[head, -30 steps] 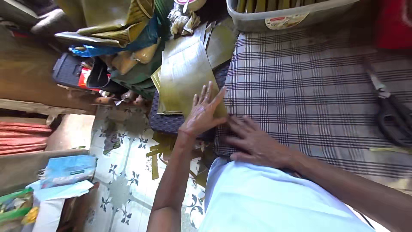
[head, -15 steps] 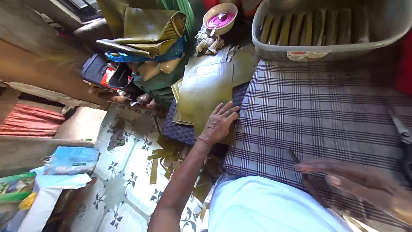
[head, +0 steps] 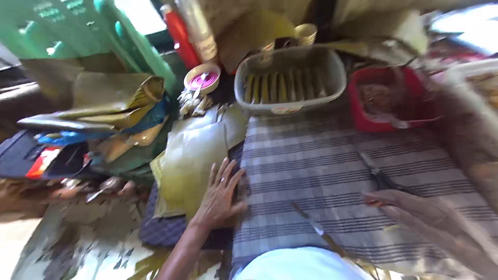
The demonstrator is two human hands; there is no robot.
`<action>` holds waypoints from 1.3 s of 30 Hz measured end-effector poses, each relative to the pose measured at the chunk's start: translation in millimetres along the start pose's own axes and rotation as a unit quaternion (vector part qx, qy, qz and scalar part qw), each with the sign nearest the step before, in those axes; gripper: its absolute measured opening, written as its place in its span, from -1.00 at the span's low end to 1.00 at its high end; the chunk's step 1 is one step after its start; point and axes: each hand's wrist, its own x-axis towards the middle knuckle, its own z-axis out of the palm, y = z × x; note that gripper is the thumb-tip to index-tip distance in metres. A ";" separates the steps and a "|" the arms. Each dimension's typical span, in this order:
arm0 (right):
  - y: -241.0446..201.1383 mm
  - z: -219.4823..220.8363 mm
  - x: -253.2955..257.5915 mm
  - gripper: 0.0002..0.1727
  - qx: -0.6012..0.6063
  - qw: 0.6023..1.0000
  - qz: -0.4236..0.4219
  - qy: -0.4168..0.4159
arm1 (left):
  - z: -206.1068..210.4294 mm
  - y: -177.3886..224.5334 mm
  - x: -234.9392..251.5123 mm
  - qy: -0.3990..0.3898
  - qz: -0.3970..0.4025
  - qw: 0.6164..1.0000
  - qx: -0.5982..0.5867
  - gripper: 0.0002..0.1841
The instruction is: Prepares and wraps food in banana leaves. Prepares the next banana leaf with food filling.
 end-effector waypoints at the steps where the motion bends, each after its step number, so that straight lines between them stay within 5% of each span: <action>1: 9.2 -1.3 -5.5 -0.56 -0.016 1.000 -0.007 0.007 | -3.7 2.3 -13.8 -0.033 -0.004 0.999 -0.002 0.08; 8: 1.3 0.1 0.4 -0.47 0.026 0.999 0.032 0.022 | -11.2 2.8 -79.9 -0.106 -0.034 0.993 -0.032 0.28; 15: -72.4 74.2 184.2 -0.16 -0.131 0.987 0.024 -0.089 | -10.1 13.5 -74.1 -0.020 -0.044 0.998 -0.042 0.01; 20: -100.2 113.5 300.3 0.00 -0.195 0.973 0.065 -0.106 | -12.2 23.8 -78.1 0.047 -0.049 0.998 -0.013 -0.50; 22: -96.3 119.1 324.5 0.00 -0.227 0.966 0.074 -0.097 | -13.1 29.9 -80.8 0.077 -0.069 0.995 -0.002 -0.55; 31: -94.0 119.0 341.0 -0.13 -0.181 0.972 0.110 -0.106 | -6.1 40.5 -84.2 0.131 -0.110 0.985 0.008 -0.63; 39: -83.3 102.4 325.5 -0.04 -0.209 0.963 0.160 -0.059 | -45.6 84.6 -23.0 0.188 -0.117 0.969 -0.112 -0.66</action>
